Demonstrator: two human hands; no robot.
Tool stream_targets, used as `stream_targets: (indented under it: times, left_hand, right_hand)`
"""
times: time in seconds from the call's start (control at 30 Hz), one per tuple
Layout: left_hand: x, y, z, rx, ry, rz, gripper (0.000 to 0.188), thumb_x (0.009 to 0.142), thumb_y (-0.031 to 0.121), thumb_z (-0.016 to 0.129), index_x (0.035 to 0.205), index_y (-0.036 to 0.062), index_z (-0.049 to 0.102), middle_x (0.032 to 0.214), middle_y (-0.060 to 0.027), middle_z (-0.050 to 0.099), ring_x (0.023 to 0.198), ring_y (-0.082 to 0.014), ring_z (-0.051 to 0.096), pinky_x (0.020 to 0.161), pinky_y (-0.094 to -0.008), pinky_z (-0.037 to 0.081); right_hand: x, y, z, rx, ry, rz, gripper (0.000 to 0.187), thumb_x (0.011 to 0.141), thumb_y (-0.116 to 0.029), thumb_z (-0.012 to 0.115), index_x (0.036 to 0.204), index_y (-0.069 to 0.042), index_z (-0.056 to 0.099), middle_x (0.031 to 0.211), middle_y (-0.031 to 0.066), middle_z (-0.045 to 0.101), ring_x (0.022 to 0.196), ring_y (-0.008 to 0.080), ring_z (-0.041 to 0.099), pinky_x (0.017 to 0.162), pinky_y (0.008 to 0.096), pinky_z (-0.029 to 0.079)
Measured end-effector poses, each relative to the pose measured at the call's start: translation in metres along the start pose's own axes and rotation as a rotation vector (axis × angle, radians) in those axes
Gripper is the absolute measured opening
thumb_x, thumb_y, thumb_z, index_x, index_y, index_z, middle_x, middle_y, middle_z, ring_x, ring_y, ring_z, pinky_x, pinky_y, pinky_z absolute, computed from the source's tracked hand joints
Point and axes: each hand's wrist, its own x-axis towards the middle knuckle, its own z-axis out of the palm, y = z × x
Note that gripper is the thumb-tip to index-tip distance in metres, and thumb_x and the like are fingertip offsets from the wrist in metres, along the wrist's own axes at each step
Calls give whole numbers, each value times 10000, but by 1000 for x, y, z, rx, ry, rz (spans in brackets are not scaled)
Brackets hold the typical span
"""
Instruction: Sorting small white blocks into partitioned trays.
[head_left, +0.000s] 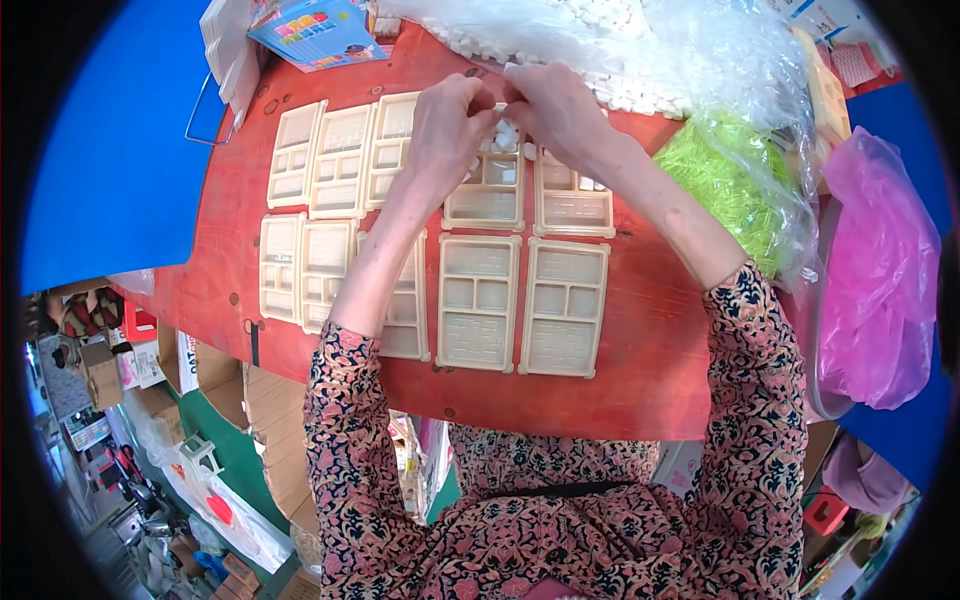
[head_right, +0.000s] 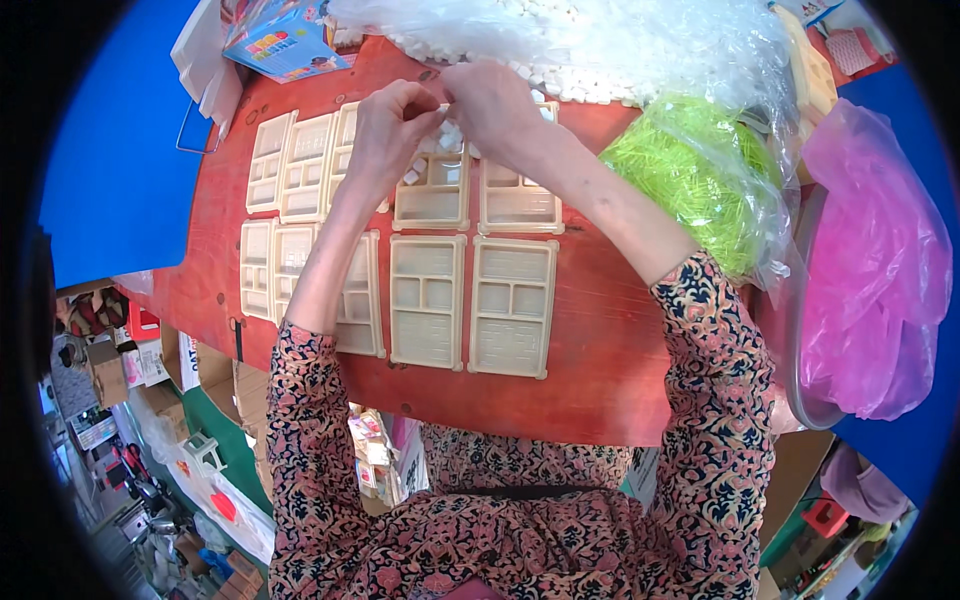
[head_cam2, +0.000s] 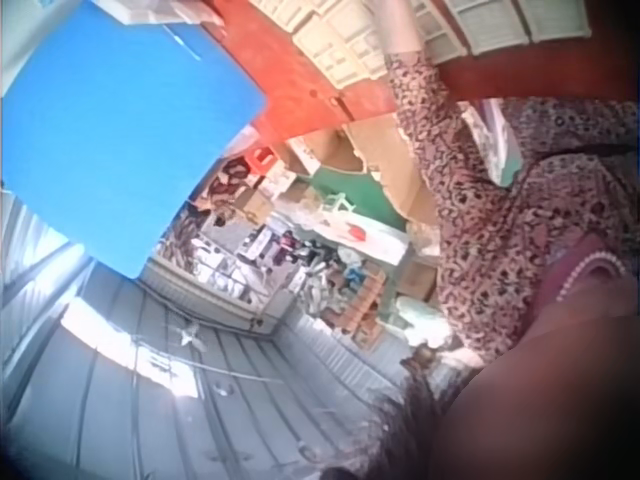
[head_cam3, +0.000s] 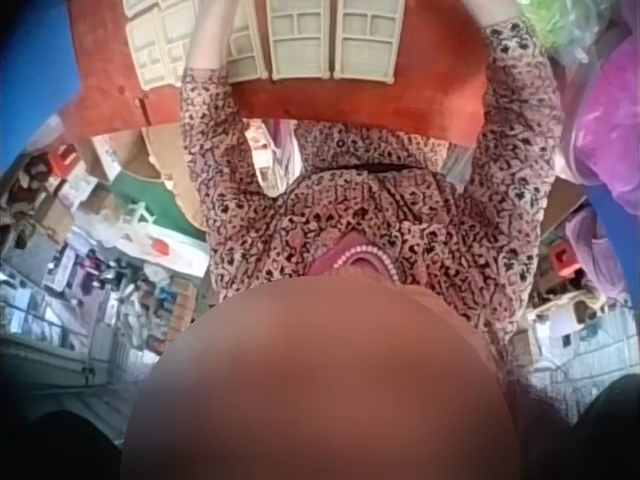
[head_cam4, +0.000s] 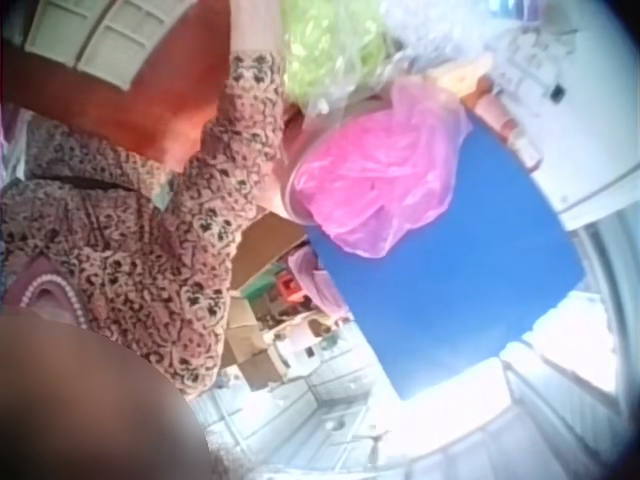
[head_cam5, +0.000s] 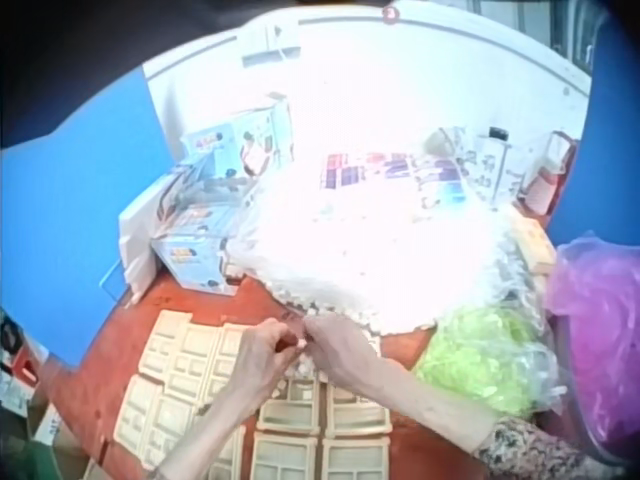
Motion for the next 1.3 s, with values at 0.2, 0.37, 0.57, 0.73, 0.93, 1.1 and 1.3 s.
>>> stream_targets:
  times: [0.2, 0.37, 0.57, 0.73, 0.93, 1.1, 1.3]
  left_hand:
    - [7, 3, -2, -36, 32, -52, 87, 773, 13, 669, 838, -39, 643, 727, -79, 640, 660, -125, 621, 606, -268, 487]
    - [20, 10, -13, -98, 53, -97, 103, 759, 14, 638, 823, -65, 630, 766, -138, 597, 691, -228, 612, 641, -331, 478]
    - [41, 18, -24, -227, 58, -169, 92, 808, 65, 692, 842, -14, 663, 691, -21, 635, 638, -57, 577, 569, -210, 446]
    - [94, 54, -17, -405, 73, -121, 122, 765, 63, 678, 835, -37, 674, 678, -57, 659, 623, -87, 599, 578, -234, 470]
    - [175, 103, -14, -283, 170, 157, 116, 799, 53, 676, 839, -55, 672, 712, -48, 655, 638, -63, 594, 596, -198, 475]
    - [261, 67, 36, 190, 145, 343, 120, 697, 59, 607, 760, -37, 646, 740, -203, 647, 789, -339, 646, 722, -372, 517]
    - [272, 57, 59, 299, -532, 20, 789, 679, 283, 695, 1364, 42, 387, 1282, -199, 434, 1153, -345, 484, 945, -370, 419]
  right_hand:
    - [15, 27, -12, 387, 147, 113, 144, 768, -75, 563, 834, 8, 661, 701, 196, 632, 652, 324, 635, 631, 387, 492]
    - [49, 27, -68, 292, 571, 9, 59, 818, -8, 572, 816, 10, 629, 664, 115, 632, 577, 200, 579, 564, 300, 456]
    - [77, 72, -118, -254, 685, -24, 94, 752, 5, 536, 766, 32, 625, 700, 223, 606, 704, 363, 633, 631, 416, 486]
    - [97, 216, -137, -521, 203, 60, 198, 782, -144, 651, 927, -10, 665, 815, 186, 677, 699, 322, 648, 648, 393, 507]
    - [89, 163, -115, -416, 154, 193, 281, 657, -150, 739, 891, -16, 661, 831, 218, 648, 901, 398, 590, 792, 447, 489]
    - [107, 154, -144, -258, 65, 156, 417, 667, -145, 735, 1037, -7, 601, 1002, 245, 564, 939, 387, 547, 792, 423, 495]
    - [123, 183, -128, -299, -170, 169, 438, 704, -100, 671, 1112, -4, 541, 1035, 221, 563, 1027, 371, 546, 852, 403, 495]
